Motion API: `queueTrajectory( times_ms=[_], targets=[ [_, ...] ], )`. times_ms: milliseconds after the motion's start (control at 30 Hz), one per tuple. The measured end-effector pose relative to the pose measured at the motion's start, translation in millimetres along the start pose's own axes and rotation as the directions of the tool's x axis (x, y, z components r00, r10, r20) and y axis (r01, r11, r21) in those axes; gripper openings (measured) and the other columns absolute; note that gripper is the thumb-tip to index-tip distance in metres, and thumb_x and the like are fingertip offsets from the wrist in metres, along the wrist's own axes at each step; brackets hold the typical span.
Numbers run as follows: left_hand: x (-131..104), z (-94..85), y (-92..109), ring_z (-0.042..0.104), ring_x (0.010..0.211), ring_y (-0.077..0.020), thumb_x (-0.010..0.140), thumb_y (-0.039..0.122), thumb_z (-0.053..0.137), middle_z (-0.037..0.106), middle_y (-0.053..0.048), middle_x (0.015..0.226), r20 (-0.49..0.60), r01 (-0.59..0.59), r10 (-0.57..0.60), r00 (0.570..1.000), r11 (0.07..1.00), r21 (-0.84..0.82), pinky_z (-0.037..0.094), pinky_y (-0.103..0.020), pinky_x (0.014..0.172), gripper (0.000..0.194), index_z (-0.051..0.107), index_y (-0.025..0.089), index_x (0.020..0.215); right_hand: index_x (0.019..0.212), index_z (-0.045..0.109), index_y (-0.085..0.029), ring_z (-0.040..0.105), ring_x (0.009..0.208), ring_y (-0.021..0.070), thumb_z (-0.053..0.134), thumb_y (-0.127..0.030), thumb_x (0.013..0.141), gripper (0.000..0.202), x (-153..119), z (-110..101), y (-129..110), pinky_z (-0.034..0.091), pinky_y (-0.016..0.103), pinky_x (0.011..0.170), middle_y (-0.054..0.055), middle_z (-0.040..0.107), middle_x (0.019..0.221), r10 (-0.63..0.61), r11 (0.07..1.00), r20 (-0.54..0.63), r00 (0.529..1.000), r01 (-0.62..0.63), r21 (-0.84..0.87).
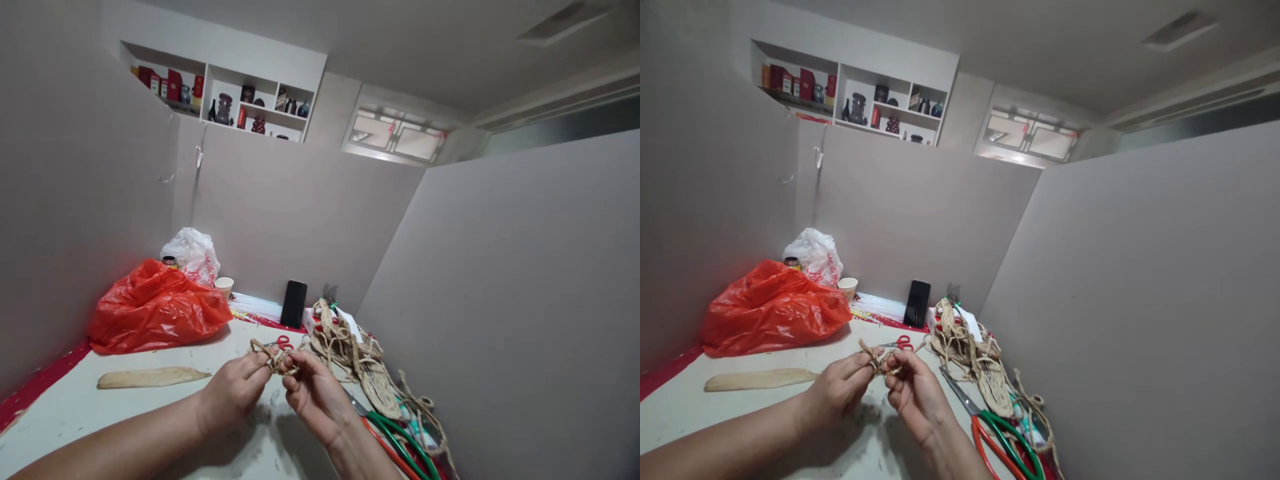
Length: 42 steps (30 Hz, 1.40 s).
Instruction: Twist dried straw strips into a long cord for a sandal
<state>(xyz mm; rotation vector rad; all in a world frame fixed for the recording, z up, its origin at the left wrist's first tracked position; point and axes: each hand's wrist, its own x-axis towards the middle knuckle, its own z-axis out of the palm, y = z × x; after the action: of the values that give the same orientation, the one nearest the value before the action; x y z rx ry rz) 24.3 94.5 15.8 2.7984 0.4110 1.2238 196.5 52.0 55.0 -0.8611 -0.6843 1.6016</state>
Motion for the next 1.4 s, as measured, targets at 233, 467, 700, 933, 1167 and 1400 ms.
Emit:
queueTrajectory(
  times_ms=[233, 467, 700, 933, 1167, 1400],
  targets=[
    [-13, 7.6, -8, 0.055, 0.102, -0.0227, 0.082, 0.008, 0.041, 0.057, -0.015, 0.112, 0.199, 0.052, -0.062, 0.978, 0.997, 0.052, 0.048, -0.034, 0.087, 0.030, 0.051, 0.012, 0.110, 0.091, 0.069, -0.010, 0.057, 0.052, 0.0082, 0.068, -0.022, 0.071, 0.023, -3, -1, 16, 0.046, 0.014, 0.041, 0.005, 0.067, 0.072, 0.019, 1.000, 0.023, 1.000, -0.020, 0.016],
    [-15, 13.6, -8, 0.060, 0.085, -0.0202, 0.084, 0.010, 0.038, 0.059, -0.012, 0.101, 0.354, 0.065, -0.107, 0.929, 0.990, 0.128, 0.050, -0.031, 0.073, 0.023, 0.053, 0.013, 0.102, 0.077, 0.073, -0.013, 0.049, 0.049, 0.0079, 0.073, -0.029, 0.066, 0.019, 13, -23, 27, 0.039, 0.017, 0.042, 0.002, 0.064, 0.064, -0.114, 0.871, 0.036, 0.993, 0.118, -0.476],
    [-19, 19.2, -6, 0.060, 0.077, -0.0183, 0.088, 0.013, 0.037, 0.059, -0.010, 0.101, 0.450, 0.062, -0.144, 0.881, 0.979, 0.192, 0.048, -0.030, 0.066, 0.024, 0.050, 0.015, 0.108, 0.062, 0.073, -0.016, 0.050, 0.059, 0.0136, 0.064, -0.022, 0.066, 0.012, 13, -25, 33, 0.041, 0.024, 0.056, 0.002, 0.059, 0.061, -0.369, 0.495, 0.112, 0.923, 0.297, -0.817],
    [-12, 15.4, 0, 0.058, 0.071, -0.0165, 0.082, 0.009, 0.042, 0.059, -0.006, 0.094, 0.451, 0.139, -0.222, 0.864, 0.968, 0.211, 0.044, -0.027, 0.062, 0.016, 0.050, 0.016, 0.094, 0.058, 0.058, -0.017, 0.048, 0.049, 0.0120, 0.056, -0.020, 0.061, 0.005, 15, -21, 32, 0.040, 0.022, 0.044, -0.002, 0.051, 0.051, -0.339, 0.664, -0.088, 0.937, 0.172, -0.728],
    [-5, 8.3, 1, 0.057, 0.072, -0.0159, 0.079, 0.009, 0.044, 0.059, -0.003, 0.092, 0.421, 0.195, -0.278, 0.863, 0.953, 0.231, 0.039, -0.025, 0.059, 0.016, 0.052, 0.018, 0.087, 0.056, 0.051, -0.016, 0.047, 0.047, 0.0077, 0.057, -0.019, 0.054, 0.008, 15, -21, 23, 0.032, 0.014, 0.035, -0.004, 0.048, 0.052, -0.146, 0.934, -0.282, 0.948, 0.039, -0.355],
    [-1, 6.5, -6, 0.055, 0.070, -0.0158, 0.077, 0.007, 0.044, 0.060, -0.004, 0.085, 0.368, 0.167, -0.239, 0.898, 0.962, 0.217, 0.040, -0.026, 0.060, 0.016, 0.055, 0.016, 0.084, 0.058, 0.046, -0.018, 0.042, 0.043, 0.0049, 0.054, -0.023, 0.056, 0.010, 26, -26, 24, 0.033, 0.013, 0.037, -0.006, 0.044, 0.050, -0.178, 0.951, -0.356, 0.917, 0.067, -0.303]
  ],
)
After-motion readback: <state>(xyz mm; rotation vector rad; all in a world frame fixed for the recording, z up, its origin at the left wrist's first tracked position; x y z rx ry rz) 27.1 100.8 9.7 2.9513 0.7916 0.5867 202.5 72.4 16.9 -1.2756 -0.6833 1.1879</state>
